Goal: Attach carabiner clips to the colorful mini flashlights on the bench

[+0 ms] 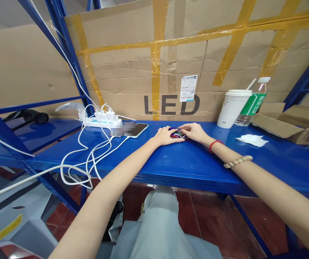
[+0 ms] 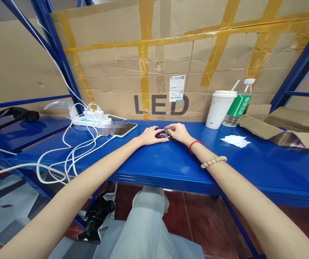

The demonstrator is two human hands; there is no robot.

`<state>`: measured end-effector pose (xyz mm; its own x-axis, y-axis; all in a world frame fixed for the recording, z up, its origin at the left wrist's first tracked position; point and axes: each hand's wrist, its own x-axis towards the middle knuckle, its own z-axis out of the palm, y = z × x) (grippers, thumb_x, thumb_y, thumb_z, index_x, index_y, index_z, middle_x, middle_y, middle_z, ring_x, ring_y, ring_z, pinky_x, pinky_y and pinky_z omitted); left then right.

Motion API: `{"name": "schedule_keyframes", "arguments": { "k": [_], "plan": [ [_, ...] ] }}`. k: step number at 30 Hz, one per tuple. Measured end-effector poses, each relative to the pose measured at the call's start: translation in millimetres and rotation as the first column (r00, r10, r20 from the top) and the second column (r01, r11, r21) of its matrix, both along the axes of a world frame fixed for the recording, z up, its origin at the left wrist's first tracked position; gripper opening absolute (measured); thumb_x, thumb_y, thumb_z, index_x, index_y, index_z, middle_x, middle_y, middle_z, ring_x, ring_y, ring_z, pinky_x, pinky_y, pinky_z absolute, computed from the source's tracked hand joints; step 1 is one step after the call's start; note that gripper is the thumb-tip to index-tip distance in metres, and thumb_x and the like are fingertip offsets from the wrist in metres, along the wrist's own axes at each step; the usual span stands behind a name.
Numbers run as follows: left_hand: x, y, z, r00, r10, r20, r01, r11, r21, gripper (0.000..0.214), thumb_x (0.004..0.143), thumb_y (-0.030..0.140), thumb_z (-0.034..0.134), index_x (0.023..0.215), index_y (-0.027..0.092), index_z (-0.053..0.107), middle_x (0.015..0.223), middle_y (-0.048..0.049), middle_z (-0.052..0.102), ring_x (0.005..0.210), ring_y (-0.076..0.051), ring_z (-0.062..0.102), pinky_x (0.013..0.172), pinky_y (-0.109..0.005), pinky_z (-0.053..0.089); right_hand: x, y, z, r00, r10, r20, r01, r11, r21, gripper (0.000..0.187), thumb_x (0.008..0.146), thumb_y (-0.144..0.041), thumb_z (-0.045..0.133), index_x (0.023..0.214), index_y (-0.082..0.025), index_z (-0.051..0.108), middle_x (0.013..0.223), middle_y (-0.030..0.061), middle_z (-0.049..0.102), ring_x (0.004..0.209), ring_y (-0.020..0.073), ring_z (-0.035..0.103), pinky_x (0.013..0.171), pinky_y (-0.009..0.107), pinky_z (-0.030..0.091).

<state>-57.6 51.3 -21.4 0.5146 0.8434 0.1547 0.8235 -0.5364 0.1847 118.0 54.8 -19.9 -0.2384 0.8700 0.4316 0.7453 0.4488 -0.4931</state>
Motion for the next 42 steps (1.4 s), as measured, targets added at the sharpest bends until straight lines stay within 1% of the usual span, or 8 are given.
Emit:
{"name": "schedule_keyframes", "arguments": {
  "k": [6, 10, 13, 18, 23, 29, 36, 42],
  "plan": [
    [0, 3, -2.7, 0.999, 0.038, 0.020, -0.038, 0.999, -0.001, 0.082, 0.069, 0.079, 0.022, 0.134, 0.031, 0.034, 0.141, -0.0076, 0.031, 0.129, -0.031, 0.025, 0.104, -0.046, 0.017, -1, 1, -1.7, 0.998, 0.044, -0.035, -0.044, 0.999, 0.014, 0.027, 0.078, -0.027, 0.050, 0.095, -0.016, 0.069, 0.088, 0.0043, 0.071, 0.069, 0.0165, 0.066, 0.063, 0.026, 0.054],
    [0, 5, -4.4, 0.997, 0.070, 0.028, -0.071, 0.997, 0.013, 0.080, 0.070, 0.079, 0.022, 0.133, 0.031, 0.036, 0.139, -0.0079, 0.033, 0.128, -0.030, 0.028, 0.104, -0.045, 0.019, 1, 1, -0.9, 0.999, 0.047, -0.020, -0.045, 0.998, 0.052, 0.027, 0.077, -0.032, 0.052, 0.090, -0.017, 0.070, 0.088, 0.0041, 0.071, 0.075, 0.0181, 0.065, 0.068, 0.028, 0.052],
    [0, 7, -5.2, 0.994, 0.098, 0.037, -0.099, 0.995, 0.020, 0.081, 0.070, 0.078, 0.021, 0.132, 0.030, 0.038, 0.137, -0.0096, 0.035, 0.127, -0.031, 0.030, 0.103, -0.045, 0.021, 1, -1, 0.7, 0.999, -0.005, 0.051, 0.001, 0.997, 0.079, 0.027, 0.077, -0.037, 0.053, 0.087, -0.019, 0.071, 0.087, 0.0034, 0.071, 0.079, 0.0190, 0.064, 0.071, 0.028, 0.050],
    [-1, 8, -5.5, 0.988, 0.148, 0.038, -0.149, 0.989, 0.014, 0.083, 0.070, 0.078, 0.020, 0.132, 0.026, 0.038, 0.139, -0.0102, 0.033, 0.126, -0.032, 0.030, 0.103, -0.046, 0.020, 1, -4, 2.5, 0.987, -0.091, 0.129, 0.081, 0.993, 0.083, 0.031, 0.074, -0.048, 0.056, 0.088, -0.025, 0.071, 0.082, 0.0011, 0.071, 0.073, 0.0181, 0.063, 0.060, 0.026, 0.047],
    [-2, 11, -6.1, 0.983, 0.176, 0.045, -0.177, 0.984, 0.013, 0.083, 0.070, 0.077, 0.021, 0.132, 0.025, 0.037, 0.140, -0.0105, 0.033, 0.126, -0.031, 0.030, 0.103, -0.044, 0.021, 0, -4, 2.6, 0.986, -0.074, 0.147, 0.064, 0.995, 0.075, 0.031, 0.073, -0.046, 0.057, 0.091, -0.025, 0.070, 0.081, 0.0003, 0.071, 0.071, 0.0168, 0.063, 0.056, 0.025, 0.045],
    [-4, 11, -7.9, 0.976, 0.198, 0.087, -0.203, 0.978, 0.041, 0.075, 0.074, 0.073, 0.025, 0.128, 0.024, 0.043, 0.131, -0.0116, 0.040, 0.123, -0.030, 0.034, 0.101, -0.043, 0.023, 1, -1, -0.4, 0.993, -0.064, 0.097, 0.058, 0.997, 0.059, 0.033, 0.071, -0.047, 0.059, 0.093, -0.025, 0.069, 0.084, 0.0009, 0.071, 0.073, 0.0173, 0.063, 0.059, 0.026, 0.047],
    [-2, 6, -3.8, 0.992, 0.049, 0.119, -0.074, 0.973, 0.217, 0.044, 0.081, 0.057, 0.040, 0.102, 0.020, 0.053, 0.110, -0.0082, 0.048, 0.106, -0.023, 0.045, 0.092, -0.034, 0.033, 1, 4, -3.6, 1.000, 0.011, -0.013, -0.010, 1.000, 0.021, 0.034, 0.069, -0.039, 0.062, 0.095, -0.017, 0.068, 0.083, 0.0043, 0.071, 0.068, 0.0158, 0.064, 0.063, 0.026, 0.050],
    [-2, 2, -0.4, 0.992, -0.038, 0.117, 0.003, 0.956, 0.292, 0.038, 0.081, 0.051, 0.046, 0.101, 0.020, 0.049, 0.108, -0.0081, 0.048, 0.103, -0.023, 0.044, 0.088, -0.034, 0.034, -3, -1, 0.6, 0.993, 0.041, -0.107, -0.037, 0.998, 0.041, 0.028, 0.072, -0.032, 0.061, 0.091, -0.013, 0.068, 0.081, 0.0079, 0.070, 0.065, 0.0151, 0.062, 0.059, 0.025, 0.050]
  ]
}}
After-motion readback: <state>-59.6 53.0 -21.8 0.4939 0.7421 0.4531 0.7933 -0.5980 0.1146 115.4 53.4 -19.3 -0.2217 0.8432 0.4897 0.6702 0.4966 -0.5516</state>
